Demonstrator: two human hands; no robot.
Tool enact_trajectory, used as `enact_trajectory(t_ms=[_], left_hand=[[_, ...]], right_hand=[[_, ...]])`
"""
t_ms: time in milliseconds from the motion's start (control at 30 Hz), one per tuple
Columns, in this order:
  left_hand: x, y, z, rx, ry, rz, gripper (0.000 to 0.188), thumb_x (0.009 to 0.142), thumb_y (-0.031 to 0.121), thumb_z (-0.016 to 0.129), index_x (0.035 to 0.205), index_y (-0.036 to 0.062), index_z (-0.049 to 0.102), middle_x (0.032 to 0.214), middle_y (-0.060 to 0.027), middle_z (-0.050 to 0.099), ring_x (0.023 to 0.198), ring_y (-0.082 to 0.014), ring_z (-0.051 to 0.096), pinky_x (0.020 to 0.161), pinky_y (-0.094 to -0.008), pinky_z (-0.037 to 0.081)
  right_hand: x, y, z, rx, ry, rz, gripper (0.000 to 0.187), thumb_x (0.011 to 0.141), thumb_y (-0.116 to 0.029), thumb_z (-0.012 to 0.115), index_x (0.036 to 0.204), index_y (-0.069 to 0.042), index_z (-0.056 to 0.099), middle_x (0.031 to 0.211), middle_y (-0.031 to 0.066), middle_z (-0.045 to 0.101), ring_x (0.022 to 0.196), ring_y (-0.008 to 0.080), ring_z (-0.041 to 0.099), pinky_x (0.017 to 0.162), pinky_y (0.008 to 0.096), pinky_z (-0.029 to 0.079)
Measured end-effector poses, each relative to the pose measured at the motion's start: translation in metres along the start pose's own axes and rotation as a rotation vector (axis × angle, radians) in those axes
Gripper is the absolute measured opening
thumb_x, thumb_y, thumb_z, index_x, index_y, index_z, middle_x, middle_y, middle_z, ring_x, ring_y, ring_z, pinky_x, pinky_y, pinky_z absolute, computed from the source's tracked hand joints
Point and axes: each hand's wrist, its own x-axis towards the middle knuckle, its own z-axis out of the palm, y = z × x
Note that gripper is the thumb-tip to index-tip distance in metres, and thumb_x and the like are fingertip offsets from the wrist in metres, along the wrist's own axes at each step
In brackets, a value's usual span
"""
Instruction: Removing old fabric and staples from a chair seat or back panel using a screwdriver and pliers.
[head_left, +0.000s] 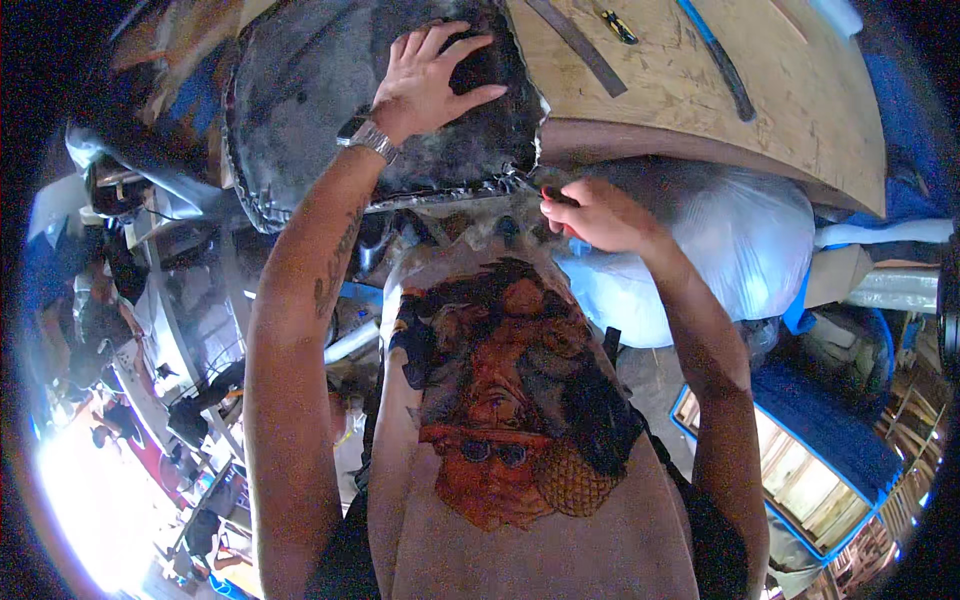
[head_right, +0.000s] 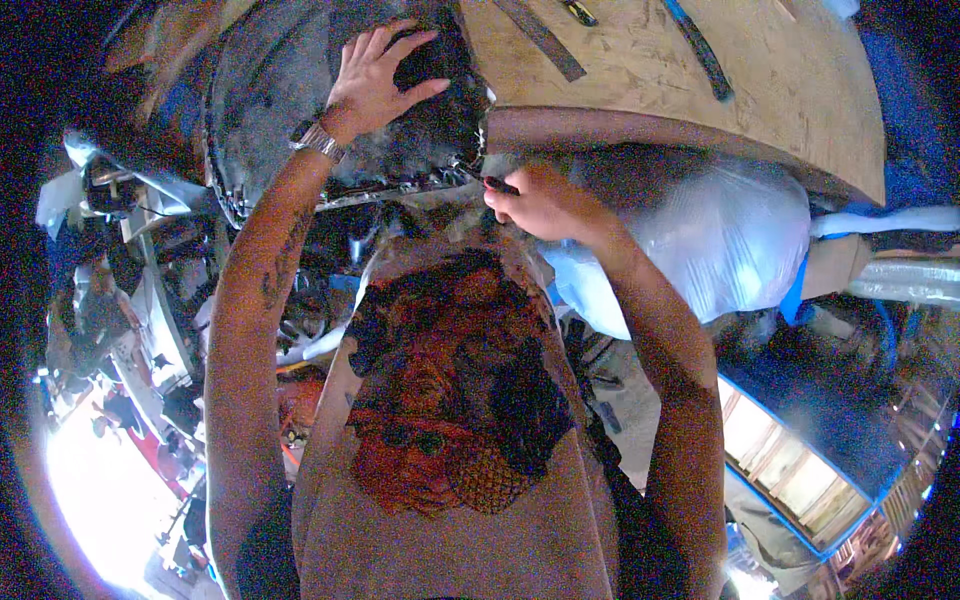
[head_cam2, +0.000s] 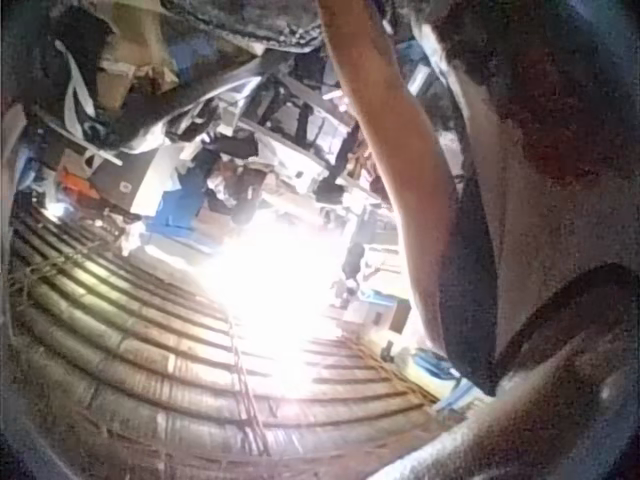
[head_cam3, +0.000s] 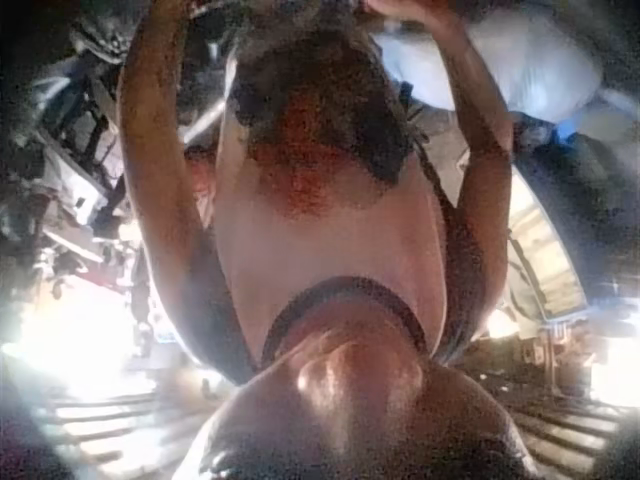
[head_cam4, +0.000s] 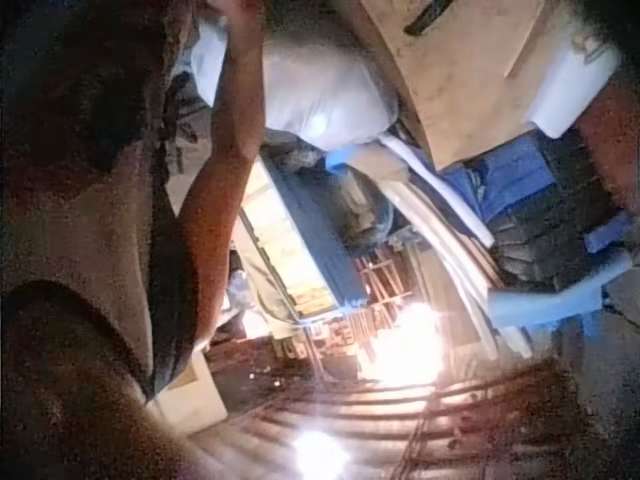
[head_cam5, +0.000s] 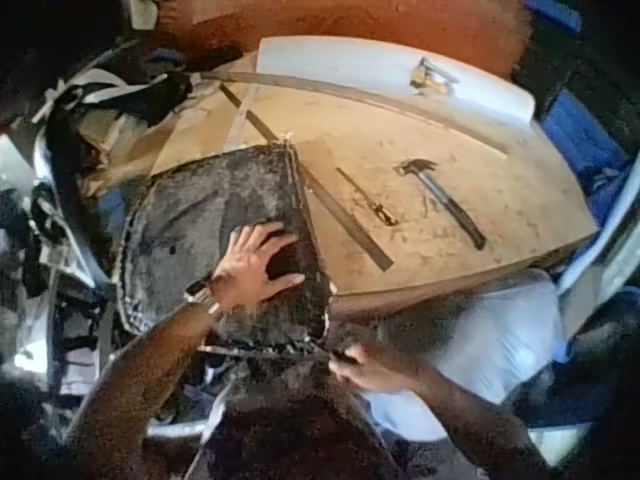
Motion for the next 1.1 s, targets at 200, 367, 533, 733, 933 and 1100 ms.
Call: enact_trajectory(t_ms=[200, 367, 533, 733, 933, 1100], left_hand=[[0.019, 0.003, -0.040, -0.132, -0.310, -0.229, 0.068, 0.081, 0.057, 0.060, 0.130, 0.0116, 0.051, 0.139, -0.0191, 0.038, 0.129, -0.0380, 0.033, 0.106, -0.0503, 0.029], [0.026, 0.000, -0.046, -0.077, -0.370, -0.292, 0.072, 0.081, 0.059, 0.059, 0.134, 0.0131, 0.046, 0.141, -0.0178, 0.034, 0.129, -0.0379, 0.030, 0.108, -0.0507, 0.026], [0.032, -0.003, -0.041, -0.028, -0.376, -0.292, 0.073, 0.080, 0.061, 0.059, 0.134, 0.0134, 0.046, 0.141, -0.0172, 0.033, 0.130, -0.0376, 0.030, 0.109, -0.0504, 0.024], [0.029, -0.011, -0.031, -0.025, -0.365, -0.245, 0.073, 0.079, 0.062, 0.059, 0.133, 0.0147, 0.047, 0.141, -0.0170, 0.034, 0.132, -0.0360, 0.028, 0.110, -0.0526, 0.021], [0.034, -0.009, -0.030, -0.007, -0.319, -0.208, 0.072, 0.078, 0.062, 0.061, 0.129, 0.0131, 0.049, 0.140, -0.0171, 0.036, 0.133, -0.0362, 0.029, 0.110, -0.0556, 0.019], [0.038, 0.000, -0.030, -0.011, -0.342, -0.216, 0.071, 0.078, 0.060, 0.062, 0.130, 0.0129, 0.049, 0.141, -0.0161, 0.035, 0.133, -0.0353, 0.028, 0.110, -0.0547, 0.020]], right_hand=[[-0.003, 0.002, 0.004, -0.213, 0.153, -0.065, 0.045, 0.092, -0.037, 0.050, 0.073, 0.001, 0.061, 0.062, 0.0140, 0.062, 0.061, 0.0285, 0.063, 0.061, 0.0370, 0.047], [-0.014, -0.015, 0.010, -0.363, 0.314, -0.171, 0.035, 0.089, -0.031, 0.057, 0.074, 0.001, 0.060, 0.065, 0.0207, 0.061, 0.068, 0.0403, 0.062, 0.064, 0.0468, 0.047], [-0.008, -0.012, 0.015, -0.336, 0.394, -0.220, 0.032, 0.087, -0.030, 0.061, 0.077, 0.000, 0.060, 0.066, 0.0235, 0.059, 0.069, 0.0414, 0.061, 0.063, 0.0497, 0.046], [0.010, 0.015, 0.031, -0.194, 0.435, -0.230, 0.034, 0.087, -0.032, 0.063, 0.076, -0.001, 0.060, 0.067, 0.0199, 0.060, 0.062, 0.0369, 0.058, 0.059, 0.0431, 0.046], [0.045, 0.063, 0.037, 0.420, 0.006, -0.118, 0.032, 0.089, -0.030, 0.062, 0.071, -0.004, 0.059, 0.065, 0.0030, 0.059, 0.057, 0.0138, 0.054, 0.055, 0.0313, 0.043], [0.086, 0.096, 0.067, 0.982, -0.328, -0.334, 0.027, 0.085, -0.023, 0.065, 0.067, -0.003, 0.062, 0.063, 0.0050, 0.062, 0.058, 0.0138, 0.057, 0.055, 0.0301, 0.044]])
